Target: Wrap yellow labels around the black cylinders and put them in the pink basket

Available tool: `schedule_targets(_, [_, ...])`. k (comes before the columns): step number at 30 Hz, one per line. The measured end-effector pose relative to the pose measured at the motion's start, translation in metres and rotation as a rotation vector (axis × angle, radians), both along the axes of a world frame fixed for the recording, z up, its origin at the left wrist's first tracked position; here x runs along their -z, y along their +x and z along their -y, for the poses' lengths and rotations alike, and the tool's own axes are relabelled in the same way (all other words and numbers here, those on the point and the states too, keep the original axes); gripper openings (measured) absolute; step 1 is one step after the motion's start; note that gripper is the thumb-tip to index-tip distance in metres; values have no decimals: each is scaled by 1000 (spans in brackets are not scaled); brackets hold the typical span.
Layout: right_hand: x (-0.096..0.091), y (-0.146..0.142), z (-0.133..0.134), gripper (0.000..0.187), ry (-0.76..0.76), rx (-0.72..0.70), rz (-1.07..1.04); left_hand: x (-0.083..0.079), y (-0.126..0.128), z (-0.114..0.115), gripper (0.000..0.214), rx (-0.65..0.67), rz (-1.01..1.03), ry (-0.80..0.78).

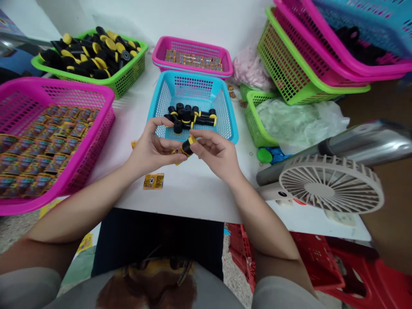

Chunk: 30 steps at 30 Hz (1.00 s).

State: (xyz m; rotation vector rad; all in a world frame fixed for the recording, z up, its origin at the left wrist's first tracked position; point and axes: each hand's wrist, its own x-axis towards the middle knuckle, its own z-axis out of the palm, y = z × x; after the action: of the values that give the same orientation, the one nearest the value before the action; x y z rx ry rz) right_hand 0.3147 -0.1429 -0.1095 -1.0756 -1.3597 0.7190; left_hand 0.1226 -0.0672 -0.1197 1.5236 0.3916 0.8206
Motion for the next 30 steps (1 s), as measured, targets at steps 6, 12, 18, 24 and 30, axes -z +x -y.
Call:
schedule_targets(6, [-3,4,2,35,-96,-76,-32,-7,-3,6,60,-17,32,25])
schedule_targets(12, [-1,7,3,33,-3,-151,25,-10,-7,9,55,-7,29,36])
schedule_targets(18, [-2,12,2,35,43,-179,137,-8,-8,8,54,66,33,30])
schedule_targets(24, [4,9,-1,42,48,-130,96,-2,-7,3,59,55,24,5])
schedule_targets(30, [17,2,-6,36,82,-55,-3,-5,-4,7,62,-66,18,80])
